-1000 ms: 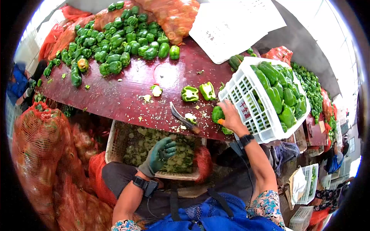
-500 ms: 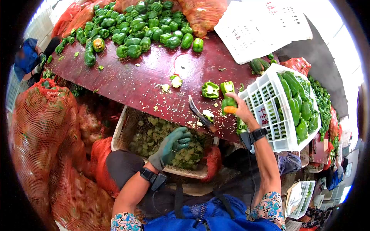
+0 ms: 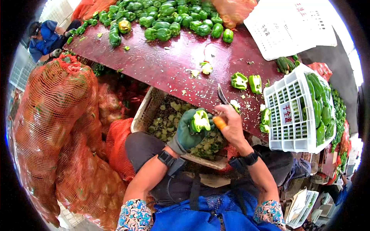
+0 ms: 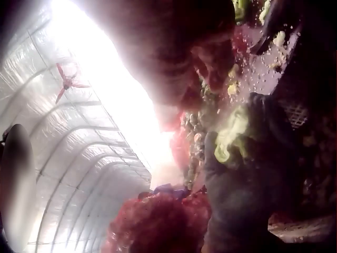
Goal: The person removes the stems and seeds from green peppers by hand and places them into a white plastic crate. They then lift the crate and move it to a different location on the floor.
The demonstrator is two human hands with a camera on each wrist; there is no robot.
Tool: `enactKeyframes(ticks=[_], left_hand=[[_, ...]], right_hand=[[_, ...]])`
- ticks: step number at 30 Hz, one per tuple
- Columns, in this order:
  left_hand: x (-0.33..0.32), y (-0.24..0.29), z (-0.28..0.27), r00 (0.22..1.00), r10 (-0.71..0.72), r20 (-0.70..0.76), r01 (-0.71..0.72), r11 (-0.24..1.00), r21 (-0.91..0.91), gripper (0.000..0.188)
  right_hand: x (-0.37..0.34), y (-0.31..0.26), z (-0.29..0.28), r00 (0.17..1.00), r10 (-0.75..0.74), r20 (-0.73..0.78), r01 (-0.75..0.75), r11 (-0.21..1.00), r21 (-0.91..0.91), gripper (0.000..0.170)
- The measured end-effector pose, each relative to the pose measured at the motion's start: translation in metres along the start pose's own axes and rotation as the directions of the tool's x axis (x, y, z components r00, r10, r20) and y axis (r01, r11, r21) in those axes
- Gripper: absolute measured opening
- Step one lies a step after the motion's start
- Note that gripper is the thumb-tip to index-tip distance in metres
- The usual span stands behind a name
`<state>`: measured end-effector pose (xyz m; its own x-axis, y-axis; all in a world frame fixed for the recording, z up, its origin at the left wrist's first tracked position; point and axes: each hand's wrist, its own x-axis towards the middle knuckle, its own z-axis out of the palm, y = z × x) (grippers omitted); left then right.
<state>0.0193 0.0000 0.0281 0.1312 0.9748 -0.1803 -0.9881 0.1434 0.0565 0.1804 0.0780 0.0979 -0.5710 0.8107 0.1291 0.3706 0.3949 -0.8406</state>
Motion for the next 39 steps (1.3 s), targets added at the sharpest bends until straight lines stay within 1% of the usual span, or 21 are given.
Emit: enactKeyframes(ticks=[1,2,3,4,6,8,11,14,15,18,21,23,26,27,30,31,33,34,36,37,39], left_hand=[[0.001,0.001,0.006,1.0,0.015,0.005,-0.015,1.0,0.023,0.045],[0.001,0.002,0.01,0.998,0.055,0.026,-0.057,0.994,0.089,0.046],[0.0,0.002,0.012,0.995,0.09,0.048,-0.097,0.984,0.153,0.047],[-0.001,0.001,0.013,0.99,0.121,0.072,-0.134,0.968,0.215,0.048],[0.004,-0.001,0.001,0.978,0.164,0.126,-0.203,0.886,0.417,0.05],[0.0,-0.001,0.005,0.963,0.205,0.175,-0.269,0.754,0.6,0.05],[-0.003,-0.001,0.008,0.959,0.231,0.163,-0.279,0.682,0.676,0.053],[-0.005,0.001,0.012,0.952,0.242,0.189,-0.298,0.586,0.754,0.055],[-0.006,0.001,0.014,0.95,0.24,0.201,-0.303,0.544,0.782,0.055],[-0.008,-0.001,0.017,0.951,0.214,0.223,-0.307,0.559,0.771,0.052],[-0.009,-0.006,0.014,0.939,0.221,0.265,-0.344,0.528,0.776,0.043],[-0.011,-0.006,0.016,0.94,0.214,0.265,-0.329,0.369,0.869,0.04],[-0.015,-0.006,0.02,0.912,0.259,0.319,-0.368,0.17,0.914,0.035],[-0.015,-0.004,0.019,0.896,0.272,0.351,-0.387,0.093,0.917,0.035],[-0.017,0.004,0.022,0.815,0.237,0.529,-0.485,-0.221,0.846,0.034],[-0.018,0.005,0.024,0.795,0.205,0.572,-0.507,-0.294,0.81,0.034],[-0.021,0.006,0.03,0.756,0.148,0.637,-0.547,-0.392,0.74,0.033],[-0.02,0.006,0.029,0.774,0.173,0.609,-0.54,-0.32,0.778,0.033],[-0.02,0.005,0.024,0.813,0.214,0.542,-0.516,-0.169,0.84,0.031],[-0.02,0.004,0.023,0.795,0.226,0.563,-0.529,-0.194,0.826,0.028],[-0.017,0.001,0.017,0.866,0.329,0.375,-0.446,0.171,0.879,0.026]], right_hand=[[-0.004,0.005,0.003,0.988,-0.025,-0.154,0.024,1.0,-0.004,0.021],[-0.009,0.007,0.001,0.978,0.178,-0.109,-0.175,0.984,0.032,0.021],[-0.008,0.004,0.003,0.942,0.337,-0.002,-0.331,0.925,0.188,0.022],[-0.008,-0.001,0.005,0.874,0.469,0.127,-0.484,0.814,0.321,0.024],[-0.012,-0.006,0.006,0.784,0.566,0.255,-0.615,0.762,0.2,0.028],[-0.014,-0.002,0.013,0.72,0.612,0.328,-0.693,0.658,0.295,0.027],[-0.018,0.007,0.027,0.601,0.601,0.527,-0.799,0.428,0.423,0.028],[-0.016,0.028,0.034,0.492,0.496,0.716,-0.825,0.002,0.565,0.028],[-0.015,0.031,0.034,0.473,0.441,0.763,-0.822,-0.089,0.562,0.031],[-0.021,0.035,0.043,0.517,0.412,0.75,-0.764,-0.172,0.622,0.032],[-0.025,0.054,0.06,0.512,0.39,0.765,-0.738,-0.256,0.624,0.035],[-0.026,0.058,0.064,0.517,0.32,0.794,-0.747,-0.283,0.601,0.033],[-0.024,0.034,0.074,0.542,0.473,0.694,-0.717,-0.171,0.676,0.029],[-0.024,0.038,0.071,0.594,0.178,0.784,-0.743,-0.251,0.62,0.023],[-0.025,0.038,0.069,0.551,0.268,0.79,-0.734,-0.294,0.612,0.019],[-0.027,0.049,0.07,0.606,0.059,0.793,-0.737,-0.333,0.588,0.018],[-0.031,0.041,0.072,0.609,0.219,0.762,-0.702,-0.297,0.647,0.017],[-0.03,0.036,0.072,0.607,0.296,0.738,-0.686,-0.273,0.674,0.017],[-0.028,0.04,0.08,0.669,0.138,0.73,-0.679,-0.285,0.677,0.014],[-0.03,0.04,0.082,0.652,0.191,0.733,-0.682,-0.274,0.678,0.014],[-0.03,0.044,0.085,0.649,0.233,0.725,-0.699,-0.195,0.688,0.018]])
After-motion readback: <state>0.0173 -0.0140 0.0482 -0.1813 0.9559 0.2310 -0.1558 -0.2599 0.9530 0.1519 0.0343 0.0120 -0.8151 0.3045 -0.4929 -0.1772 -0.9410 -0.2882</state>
